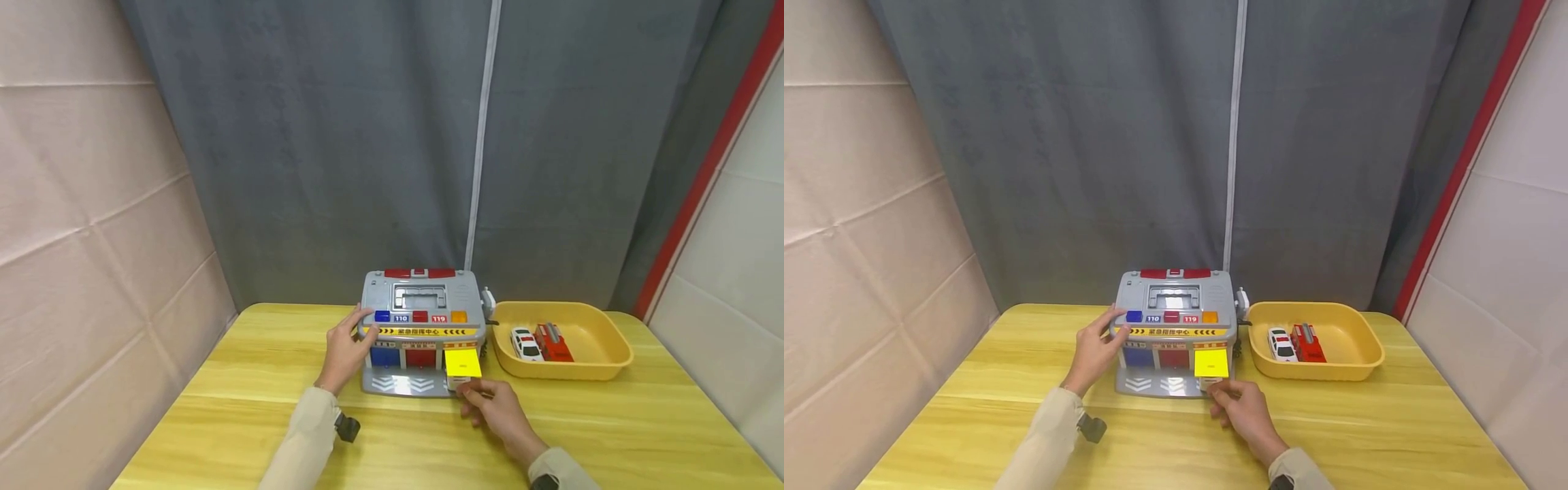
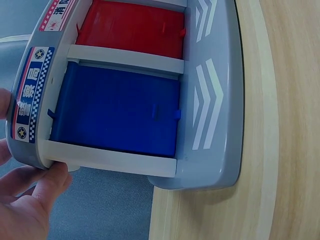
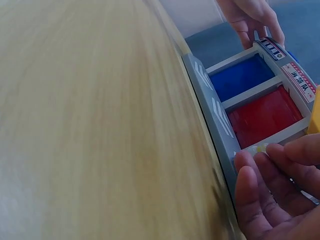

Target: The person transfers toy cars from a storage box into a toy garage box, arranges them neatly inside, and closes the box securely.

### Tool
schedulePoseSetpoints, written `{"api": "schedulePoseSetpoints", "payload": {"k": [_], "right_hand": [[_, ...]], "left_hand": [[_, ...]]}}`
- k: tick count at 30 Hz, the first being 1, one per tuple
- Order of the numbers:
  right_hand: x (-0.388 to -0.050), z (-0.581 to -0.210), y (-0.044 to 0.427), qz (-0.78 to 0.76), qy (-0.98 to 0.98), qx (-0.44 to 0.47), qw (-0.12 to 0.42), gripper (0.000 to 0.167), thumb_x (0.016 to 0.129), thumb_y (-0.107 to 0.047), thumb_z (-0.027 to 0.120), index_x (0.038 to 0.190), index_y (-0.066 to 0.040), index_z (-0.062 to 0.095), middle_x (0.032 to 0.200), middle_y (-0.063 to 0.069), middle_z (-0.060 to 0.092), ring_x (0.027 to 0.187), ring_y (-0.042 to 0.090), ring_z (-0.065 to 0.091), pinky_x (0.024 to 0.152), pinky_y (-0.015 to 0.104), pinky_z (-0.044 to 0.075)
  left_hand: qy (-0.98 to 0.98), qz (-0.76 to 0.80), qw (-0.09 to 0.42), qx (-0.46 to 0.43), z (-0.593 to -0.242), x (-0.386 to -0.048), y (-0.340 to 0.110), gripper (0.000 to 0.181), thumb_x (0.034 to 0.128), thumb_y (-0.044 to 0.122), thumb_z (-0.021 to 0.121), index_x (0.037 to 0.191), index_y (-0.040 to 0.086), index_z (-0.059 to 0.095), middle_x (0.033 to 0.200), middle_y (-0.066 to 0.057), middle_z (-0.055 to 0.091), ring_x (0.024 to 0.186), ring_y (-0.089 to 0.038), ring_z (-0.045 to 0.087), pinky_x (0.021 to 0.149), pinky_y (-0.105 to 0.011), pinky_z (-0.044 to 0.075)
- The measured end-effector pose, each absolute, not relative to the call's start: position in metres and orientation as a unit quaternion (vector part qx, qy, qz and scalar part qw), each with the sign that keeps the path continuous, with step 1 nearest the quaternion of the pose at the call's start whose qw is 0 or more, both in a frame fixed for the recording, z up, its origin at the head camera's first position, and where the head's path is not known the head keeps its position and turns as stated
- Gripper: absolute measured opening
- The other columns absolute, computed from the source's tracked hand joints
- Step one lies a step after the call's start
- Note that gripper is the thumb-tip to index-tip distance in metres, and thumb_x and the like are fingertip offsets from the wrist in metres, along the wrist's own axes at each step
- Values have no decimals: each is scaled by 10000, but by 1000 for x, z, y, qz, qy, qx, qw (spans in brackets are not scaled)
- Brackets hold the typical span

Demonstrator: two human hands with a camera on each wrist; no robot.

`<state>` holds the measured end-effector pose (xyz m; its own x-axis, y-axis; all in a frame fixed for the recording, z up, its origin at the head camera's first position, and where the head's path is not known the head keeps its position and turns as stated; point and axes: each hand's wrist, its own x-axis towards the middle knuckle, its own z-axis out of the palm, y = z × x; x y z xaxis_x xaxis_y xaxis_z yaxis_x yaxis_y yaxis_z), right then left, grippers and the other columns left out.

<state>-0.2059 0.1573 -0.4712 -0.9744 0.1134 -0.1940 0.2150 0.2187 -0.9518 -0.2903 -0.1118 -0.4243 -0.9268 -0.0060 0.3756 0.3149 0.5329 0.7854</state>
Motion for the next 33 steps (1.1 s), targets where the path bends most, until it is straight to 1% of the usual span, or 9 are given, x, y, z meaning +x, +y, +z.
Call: {"api": "schedulePoseSetpoints", "payload": {"k": [5, 9, 12, 13, 16, 20, 25, 28, 33], "right_hand": [[-205, -469, 157, -605, 788, 104, 43, 194, 965, -73, 608, 1092, -10, 740, 850, 102, 714, 643, 165, 623, 522, 270, 555], [-203, -466, 160, -589, 803, 71, 58, 237, 948, -127, 651, 1160, -64, 734, 699, 64, 609, 493, 125, 494, 419, 204, 418], [-201, -465, 164, -583, 810, 22, 65, 255, 934, -151, 669, 1165, -66, 733, 843, 78, 687, 440, 99, 419, 395, 171, 344], [-201, -465, 165, -585, 808, 8, 66, 259, 935, -157, 671, 1164, -54, 731, 940, 92, 714, 438, 98, 422, 392, 173, 356], [-199, -465, 168, -590, 804, -8, 66, 244, 938, -165, 665, 1126, -25, 732, 1001, 133, 728, 449, 101, 449, 398, 177, 404], [-199, -465, 170, -597, 800, 13, 60, 225, 943, -134, 646, 1107, 2, 720, 797, 120, 658, 503, 125, 491, 422, 203, 448], [-201, -460, 172, -611, 790, 43, 27, 183, 948, -67, 629, 1070, 54, 693, 910, 131, 697, 560, 149, 534, 466, 224, 489], [-203, -456, 175, -607, 793, 55, -6, 165, 947, -46, 635, 1064, 61, 679, 868, 141, 685, 571, 158, 562, 475, 228, 487], [-205, -449, 181, -543, 833, 36, -100, 145, 955, -50, 637, 1074, -3, 706, 783, 133, 665, 564, 131, 572, 470, 201, 432]], "left_hand": [[-860, -475, 165, -89, -425, -290, -112, 371, 948, 283, 676, 1298, 161, 659, 1570, -166, 437, 1416, -398, 475, 1006, -470, 567], [-858, -479, 163, -90, -425, -291, -112, 374, 948, 283, 675, 1301, 160, 658, 1572, -169, 432, 1416, -403, 472, 1009, -472, 564], [-858, -479, 164, -91, -425, -292, -112, 378, 947, 281, 676, 1304, 159, 656, 1573, -169, 430, 1416, -403, 472, 1009, -473, 563], [-858, -478, 165, -91, -425, -292, -112, 376, 946, 280, 676, 1301, 159, 658, 1571, -169, 434, 1413, -401, 478, 1008, -474, 565], [-860, -475, 166, -87, -425, -293, -112, 377, 940, 280, 682, 1297, 162, 661, 1567, -159, 442, 1408, -389, 487, 1004, -470, 570], [-859, -476, 168, -87, -426, -293, -112, 382, 934, 283, 688, 1295, 162, 663, 1563, -156, 448, 1405, -382, 493, 1000, -464, 572], [-859, -476, 165, -88, -426, -293, -112, 382, 941, 287, 683, 1301, 164, 659, 1569, -157, 440, 1407, -389, 487, 1006, -467, 567], [-859, -478, 161, -88, -426, -293, -112, 386, 942, 290, 682, 1307, 167, 655, 1575, -152, 433, 1413, -389, 481, 1011, -468, 563], [-858, -481, 160, -86, -426, -293, -113, 380, 942, 295, 680, 1299, 170, 659, 1576, -149, 433, 1415, -381, 481, 1009, -469, 563]]}}
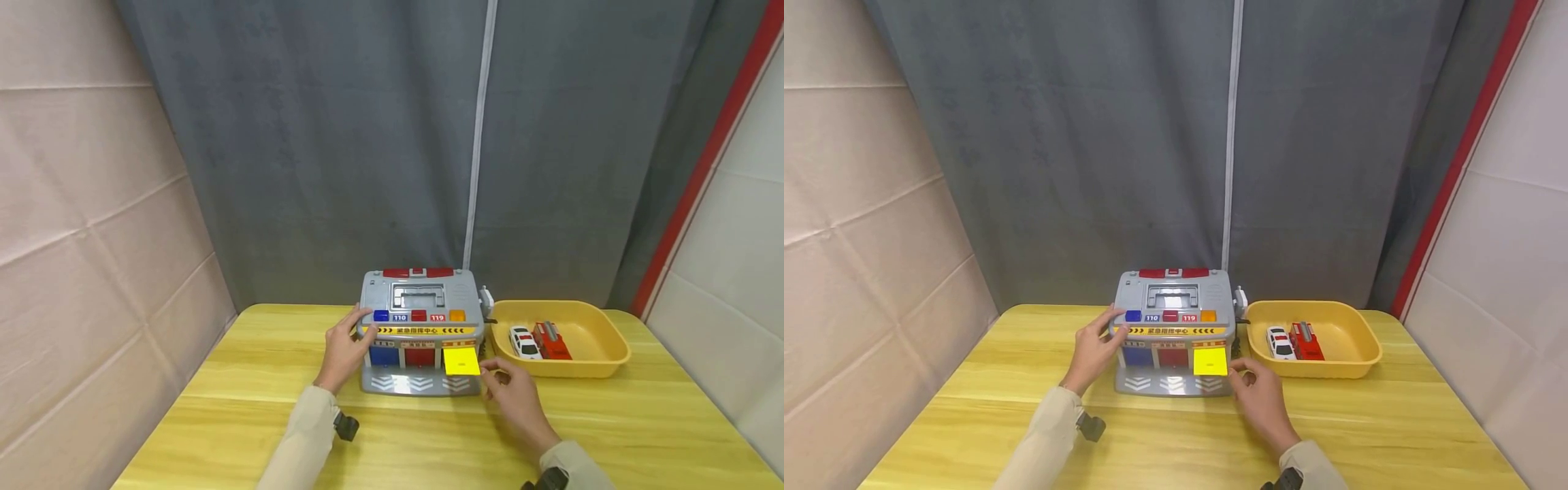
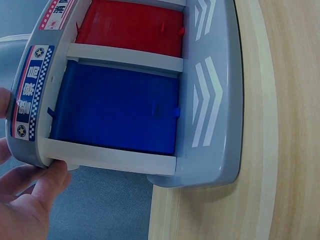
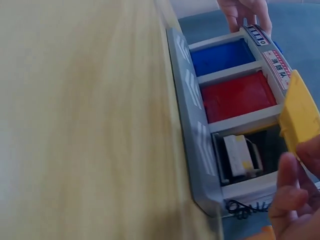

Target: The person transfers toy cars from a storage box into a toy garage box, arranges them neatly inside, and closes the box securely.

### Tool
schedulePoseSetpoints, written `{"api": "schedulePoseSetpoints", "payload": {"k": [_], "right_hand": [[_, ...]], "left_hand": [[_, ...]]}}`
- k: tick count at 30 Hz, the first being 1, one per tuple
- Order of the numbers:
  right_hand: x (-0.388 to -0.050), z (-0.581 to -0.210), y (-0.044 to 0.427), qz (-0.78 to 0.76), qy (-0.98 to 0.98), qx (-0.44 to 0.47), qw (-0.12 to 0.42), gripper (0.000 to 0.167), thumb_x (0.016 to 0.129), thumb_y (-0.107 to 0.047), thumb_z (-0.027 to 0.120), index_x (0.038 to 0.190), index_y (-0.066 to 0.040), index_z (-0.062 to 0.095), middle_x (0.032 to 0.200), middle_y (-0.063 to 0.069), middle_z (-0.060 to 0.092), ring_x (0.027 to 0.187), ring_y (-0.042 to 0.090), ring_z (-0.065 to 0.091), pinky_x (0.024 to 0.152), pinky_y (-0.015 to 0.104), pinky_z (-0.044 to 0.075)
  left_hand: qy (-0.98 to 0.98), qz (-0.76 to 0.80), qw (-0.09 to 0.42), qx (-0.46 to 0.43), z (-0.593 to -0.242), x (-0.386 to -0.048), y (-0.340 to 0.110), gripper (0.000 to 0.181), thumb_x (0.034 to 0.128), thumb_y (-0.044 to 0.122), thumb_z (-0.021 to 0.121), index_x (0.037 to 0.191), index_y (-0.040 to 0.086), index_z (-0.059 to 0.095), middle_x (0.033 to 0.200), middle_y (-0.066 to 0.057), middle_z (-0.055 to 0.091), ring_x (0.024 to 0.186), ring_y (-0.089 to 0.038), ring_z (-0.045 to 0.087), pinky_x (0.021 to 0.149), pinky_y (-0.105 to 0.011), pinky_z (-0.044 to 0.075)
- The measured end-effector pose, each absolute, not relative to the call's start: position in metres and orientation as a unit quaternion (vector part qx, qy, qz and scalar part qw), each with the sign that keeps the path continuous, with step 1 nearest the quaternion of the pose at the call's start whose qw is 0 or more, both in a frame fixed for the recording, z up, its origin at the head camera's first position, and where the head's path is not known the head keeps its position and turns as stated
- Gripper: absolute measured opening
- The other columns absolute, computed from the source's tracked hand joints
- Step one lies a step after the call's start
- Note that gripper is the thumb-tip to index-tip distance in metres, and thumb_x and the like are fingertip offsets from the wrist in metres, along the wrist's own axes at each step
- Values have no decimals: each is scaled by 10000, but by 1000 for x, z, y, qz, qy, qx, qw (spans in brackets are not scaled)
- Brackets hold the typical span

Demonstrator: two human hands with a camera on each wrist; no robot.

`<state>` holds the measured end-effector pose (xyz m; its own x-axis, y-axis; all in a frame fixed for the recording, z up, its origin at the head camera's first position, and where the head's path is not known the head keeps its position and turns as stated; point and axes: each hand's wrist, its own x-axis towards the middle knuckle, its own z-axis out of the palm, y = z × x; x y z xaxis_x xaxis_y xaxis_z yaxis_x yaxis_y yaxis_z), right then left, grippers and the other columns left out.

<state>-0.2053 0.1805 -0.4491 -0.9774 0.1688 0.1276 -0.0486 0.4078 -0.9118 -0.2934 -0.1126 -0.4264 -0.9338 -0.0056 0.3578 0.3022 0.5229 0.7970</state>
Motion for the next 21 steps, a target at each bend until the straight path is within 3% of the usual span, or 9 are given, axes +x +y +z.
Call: {"api": "schedulePoseSetpoints", "payload": {"k": [6, 10, 15, 18, 21], "right_hand": [[-212, -447, 186, 475, -851, 8, 224, 107, 922, -48, 688, 1020, -73, 722, 954, 71, 683, 659, 41, 518, 531, 167, 459], [-218, -444, 186, 432, -855, 49, 283, 262, 851, -28, 756, 1101, -60, 686, 1045, 82, 647, 801, 63, 531, 613, 186, 513], [-225, -436, 185, 370, -868, 104, 315, 518, 767, -49, 831, 1245, -63, 630, 1248, 125, 588, 1078, 222, 541, 803, 395, 596], [-229, -432, 185, 358, -872, 136, 305, 631, 748, -58, 839, 1326, -57, 585, 1349, 171, 550, 1220, 326, 482, 949, 568, 532], [-232, -428, 184, 351, -876, 160, 289, 692, 746, -69, 835, 1374, -49, 546, 1400, 201, 517, 1266, 365, 434, 1019, 646, 451]], "left_hand": [[-856, -484, 159, -88, -427, -294, -113, 374, 942, 290, 681, 1294, 163, 662, 1574, -156, 434, 1411, -380, 486, 1009, -469, 563], [-854, -488, 155, -91, -427, -293, -113, 382, 940, 292, 683, 1300, 165, 658, 1581, -161, 423, 1413, -388, 480, 1013, -471, 560], [-854, -488, 155, -94, -426, -292, -113, 381, 945, 290, 677, 1303, 161, 656, 1582, -164, 418, 1415, -398, 474, 1013, -471, 561], [-855, -485, 158, -93, -426, -292, -113, 375, 945, 283, 677, 1297, 155, 660, 1577, -167, 426, 1408, -395, 483, 1008, -470, 564], [-854, -484, 164, -94, -425, -292, -112, 362, 942, 275, 683, 1278, 142, 669, 1565, -175, 440, 1388, -393, 506, 999, -471, 569]]}}
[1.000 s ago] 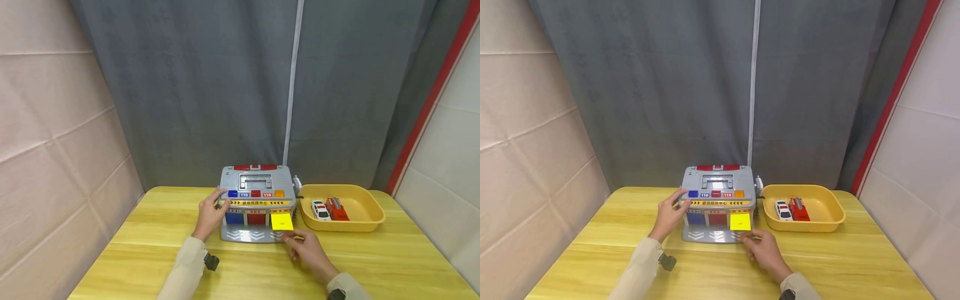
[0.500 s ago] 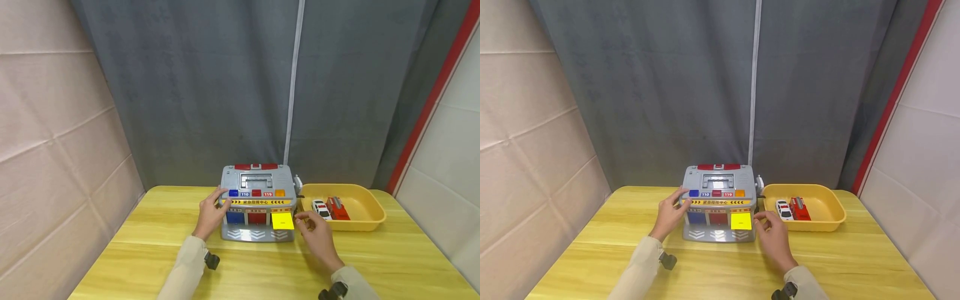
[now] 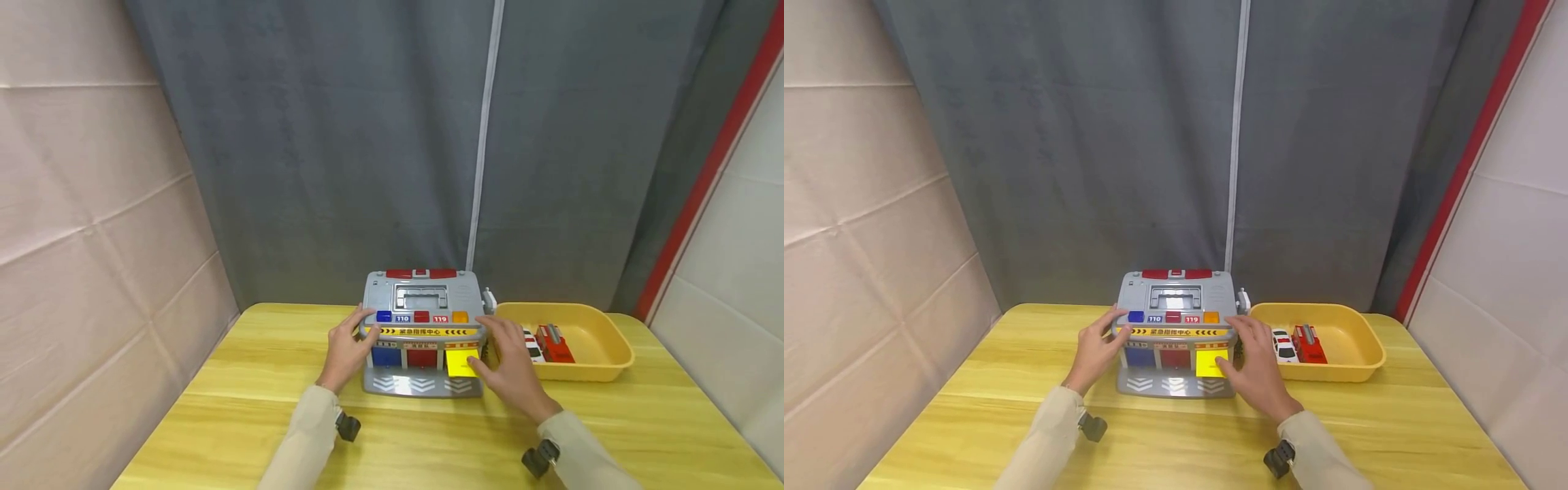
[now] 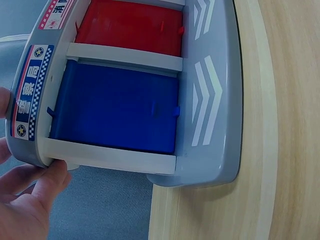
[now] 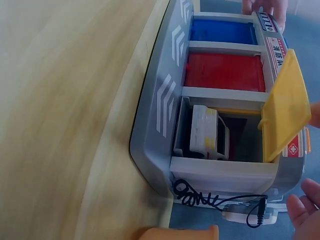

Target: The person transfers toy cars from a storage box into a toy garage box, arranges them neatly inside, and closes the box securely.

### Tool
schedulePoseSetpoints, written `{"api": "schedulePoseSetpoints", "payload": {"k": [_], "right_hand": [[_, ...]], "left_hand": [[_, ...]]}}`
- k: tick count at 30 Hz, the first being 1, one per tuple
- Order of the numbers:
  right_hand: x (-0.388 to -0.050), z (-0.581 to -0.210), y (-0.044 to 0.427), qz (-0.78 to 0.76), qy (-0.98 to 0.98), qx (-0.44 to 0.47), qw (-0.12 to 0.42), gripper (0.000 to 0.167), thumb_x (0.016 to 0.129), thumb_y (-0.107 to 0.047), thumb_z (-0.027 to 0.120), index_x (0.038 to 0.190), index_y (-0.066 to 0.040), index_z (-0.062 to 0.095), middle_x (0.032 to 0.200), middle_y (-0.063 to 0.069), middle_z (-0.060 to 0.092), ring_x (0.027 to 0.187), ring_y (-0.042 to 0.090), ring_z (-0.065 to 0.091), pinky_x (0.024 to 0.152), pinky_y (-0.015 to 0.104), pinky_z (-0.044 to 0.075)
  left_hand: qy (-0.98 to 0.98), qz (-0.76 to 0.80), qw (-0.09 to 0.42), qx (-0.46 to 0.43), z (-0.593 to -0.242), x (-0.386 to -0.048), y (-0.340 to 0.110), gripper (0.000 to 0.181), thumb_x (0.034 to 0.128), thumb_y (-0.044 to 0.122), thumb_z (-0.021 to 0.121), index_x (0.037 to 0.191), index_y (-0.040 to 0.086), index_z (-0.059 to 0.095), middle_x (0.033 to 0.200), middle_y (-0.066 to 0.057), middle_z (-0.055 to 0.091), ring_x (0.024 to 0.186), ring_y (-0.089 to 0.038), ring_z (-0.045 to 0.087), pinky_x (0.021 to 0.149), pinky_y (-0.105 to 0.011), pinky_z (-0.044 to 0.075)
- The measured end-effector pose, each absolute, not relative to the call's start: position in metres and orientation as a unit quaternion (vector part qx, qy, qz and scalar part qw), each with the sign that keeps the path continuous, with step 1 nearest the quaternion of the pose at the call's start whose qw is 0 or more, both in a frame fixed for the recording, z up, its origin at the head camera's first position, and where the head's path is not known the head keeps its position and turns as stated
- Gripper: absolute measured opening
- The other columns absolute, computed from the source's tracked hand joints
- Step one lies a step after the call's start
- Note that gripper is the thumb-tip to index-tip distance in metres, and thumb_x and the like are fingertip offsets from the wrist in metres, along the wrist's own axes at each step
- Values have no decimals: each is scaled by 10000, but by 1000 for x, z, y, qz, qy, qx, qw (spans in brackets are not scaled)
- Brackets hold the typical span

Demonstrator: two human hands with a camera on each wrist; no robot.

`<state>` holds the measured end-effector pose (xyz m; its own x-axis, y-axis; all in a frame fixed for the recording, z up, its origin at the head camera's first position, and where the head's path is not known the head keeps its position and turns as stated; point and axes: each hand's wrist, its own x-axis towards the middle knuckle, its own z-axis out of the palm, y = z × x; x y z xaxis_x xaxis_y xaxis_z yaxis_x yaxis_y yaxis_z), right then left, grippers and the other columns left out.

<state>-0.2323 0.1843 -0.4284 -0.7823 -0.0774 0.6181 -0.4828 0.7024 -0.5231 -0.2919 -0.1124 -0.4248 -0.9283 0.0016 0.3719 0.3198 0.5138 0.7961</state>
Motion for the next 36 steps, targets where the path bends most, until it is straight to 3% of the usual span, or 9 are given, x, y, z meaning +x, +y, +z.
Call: {"api": "schedulePoseSetpoints", "payload": {"k": [16, 25, 36], "right_hand": [[-247, -425, 184, 327, -897, 193, 226, 902, 705, -77, 881, 1490, -89, 437, 1512, 178, 448, 1380, 394, 366, 1123, 696, 380], [-266, -435, 176, 270, -911, 184, 251, 1066, 607, -116, 959, 1512, -113, 396, 1441, 194, 445, 1297, 392, 389, 1067, 629, 469], [-272, -450, 168, 248, -909, 168, 291, 1156, 592, -112, 963, 1558, -164, 331, 1438, 178, 431, 1326, 392, 346, 1109, 622, 407]], "left_hand": [[-858, -477, 166, -90, -425, -290, -114, 350, 945, 276, 675, 1273, 156, 670, 1564, -160, 442, 1377, -385, 520, 998, -456, 575], [-856, -481, 170, -88, -425, -290, -118, 356, 947, 279, 673, 1281, 155, 666, 1567, -167, 435, 1383, -393, 511, 1002, -454, 574], [-855, -485, 167, -79, -426, -288, -120, 366, 946, 291, 674, 1289, 164, 661, 1574, -165, 427, 1376, -386, 521, 1001, -442, 576]]}}
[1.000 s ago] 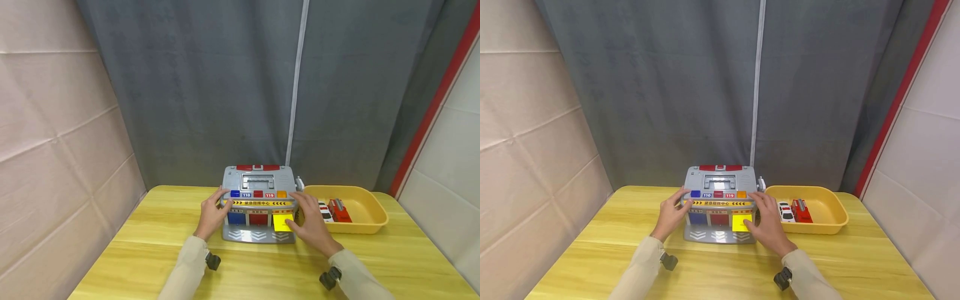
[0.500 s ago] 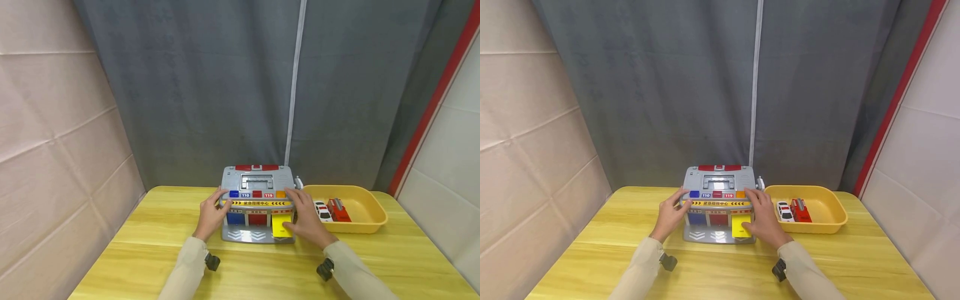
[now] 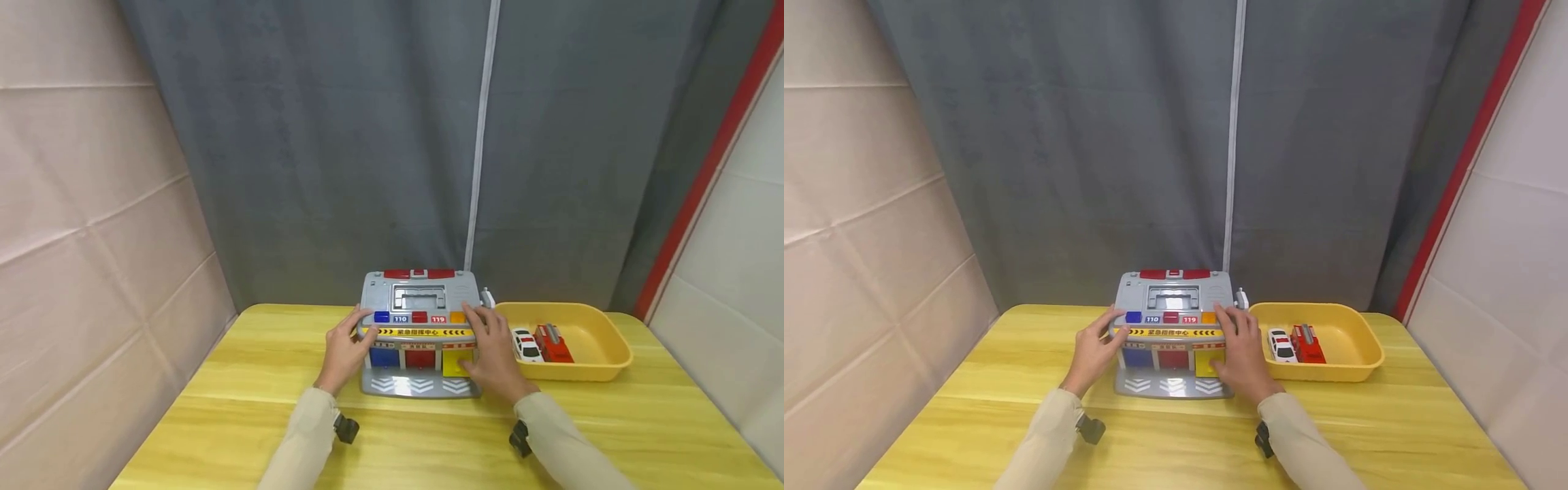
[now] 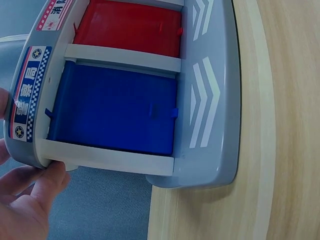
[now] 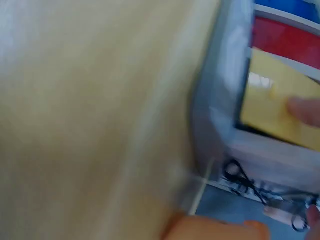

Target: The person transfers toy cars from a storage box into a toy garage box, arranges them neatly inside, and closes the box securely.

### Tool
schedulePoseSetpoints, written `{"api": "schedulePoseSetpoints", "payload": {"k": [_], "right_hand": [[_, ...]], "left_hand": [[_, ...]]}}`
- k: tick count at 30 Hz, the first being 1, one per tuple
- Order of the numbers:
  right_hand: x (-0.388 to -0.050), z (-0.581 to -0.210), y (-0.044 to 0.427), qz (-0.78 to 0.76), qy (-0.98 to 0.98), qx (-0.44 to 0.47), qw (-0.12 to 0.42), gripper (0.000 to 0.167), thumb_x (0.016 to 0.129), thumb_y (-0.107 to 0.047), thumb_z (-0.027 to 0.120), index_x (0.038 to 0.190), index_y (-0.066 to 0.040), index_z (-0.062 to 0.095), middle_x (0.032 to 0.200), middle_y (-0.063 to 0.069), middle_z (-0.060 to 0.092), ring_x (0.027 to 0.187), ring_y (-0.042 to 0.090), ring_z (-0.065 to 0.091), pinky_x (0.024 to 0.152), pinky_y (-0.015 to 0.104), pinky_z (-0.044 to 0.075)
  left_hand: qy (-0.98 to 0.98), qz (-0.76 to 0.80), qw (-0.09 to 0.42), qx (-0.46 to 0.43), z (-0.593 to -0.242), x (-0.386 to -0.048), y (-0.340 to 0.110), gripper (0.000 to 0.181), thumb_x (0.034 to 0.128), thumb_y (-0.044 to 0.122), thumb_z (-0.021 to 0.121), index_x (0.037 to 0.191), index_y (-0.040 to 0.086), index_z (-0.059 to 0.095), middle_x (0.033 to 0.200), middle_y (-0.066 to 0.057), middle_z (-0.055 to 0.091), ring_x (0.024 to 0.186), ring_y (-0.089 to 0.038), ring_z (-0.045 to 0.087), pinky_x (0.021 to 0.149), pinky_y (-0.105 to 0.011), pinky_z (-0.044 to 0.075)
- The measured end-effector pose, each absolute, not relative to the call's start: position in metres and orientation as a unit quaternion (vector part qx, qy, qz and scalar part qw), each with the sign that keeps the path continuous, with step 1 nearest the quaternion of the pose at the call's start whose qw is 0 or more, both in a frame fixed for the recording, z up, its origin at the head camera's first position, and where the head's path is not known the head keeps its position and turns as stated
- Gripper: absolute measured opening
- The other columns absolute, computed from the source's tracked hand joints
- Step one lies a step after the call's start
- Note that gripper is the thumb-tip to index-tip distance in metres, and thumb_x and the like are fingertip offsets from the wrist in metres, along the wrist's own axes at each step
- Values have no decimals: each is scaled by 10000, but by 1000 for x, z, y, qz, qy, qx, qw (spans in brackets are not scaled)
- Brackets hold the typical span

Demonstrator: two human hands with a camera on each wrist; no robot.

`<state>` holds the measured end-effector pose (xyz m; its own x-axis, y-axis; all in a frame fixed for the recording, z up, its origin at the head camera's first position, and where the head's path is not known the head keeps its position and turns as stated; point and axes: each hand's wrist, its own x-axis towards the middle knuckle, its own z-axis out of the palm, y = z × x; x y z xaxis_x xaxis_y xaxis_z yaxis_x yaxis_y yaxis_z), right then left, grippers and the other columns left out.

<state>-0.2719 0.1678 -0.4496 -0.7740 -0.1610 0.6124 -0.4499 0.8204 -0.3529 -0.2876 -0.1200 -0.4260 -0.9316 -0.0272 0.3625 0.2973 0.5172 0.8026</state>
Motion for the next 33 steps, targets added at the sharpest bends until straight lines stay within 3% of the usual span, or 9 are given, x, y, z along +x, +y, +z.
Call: {"api": "schedulePoseSetpoints", "payload": {"k": [6, 12, 24, 33], "right_hand": [[-268, -458, 172, 215, -903, 168, 333, 1213, 609, -122, 963, 1592, -152, 253, 1452, 154, 464, 1347, 361, 385, 1137, 572, 436], [-270, -456, 172, 192, -891, 178, 372, 1211, 565, -125, 983, 1565, -82, 301, 1422, 149, 516, 1289, 343, 446, 1113, 528, 456], [-271, -460, 164, 181, -901, 151, 364, 1148, 590, -131, 977, 1542, -103, 335, 1403, 132, 533, 1285, 328, 473, 1096, 541, 484], [-272, -461, 163, 175, -890, 160, 388, 1121, 564, -112, 985, 1510, -81, 383, 1361, 140, 552, 1253, 324, 491, 1033, 522, 515]], "left_hand": [[-854, -485, 171, -85, -424, -287, -115, 363, 939, 281, 682, 1279, 156, 667, 1562, -174, 444, 1362, -385, 535, 991, -448, 583], [-853, -484, 173, -88, -421, -288, -114, 357, 942, 280, 678, 1279, 162, 666, 1562, -167, 446, 1371, -371, 531, 991, -430, 586], [-852, -484, 175, -92, -427, -287, -116, 346, 940, 267, 678, 1269, 158, 673, 1551, -178, 460, 1363, -389, 534, 990, -458, 580], [-856, -481, 173, -84, -428, -285, -117, 349, 936, 275, 678, 1270, 174, 674, 1555, -169, 460, 1368, -389, 530, 991, -450, 581]]}}
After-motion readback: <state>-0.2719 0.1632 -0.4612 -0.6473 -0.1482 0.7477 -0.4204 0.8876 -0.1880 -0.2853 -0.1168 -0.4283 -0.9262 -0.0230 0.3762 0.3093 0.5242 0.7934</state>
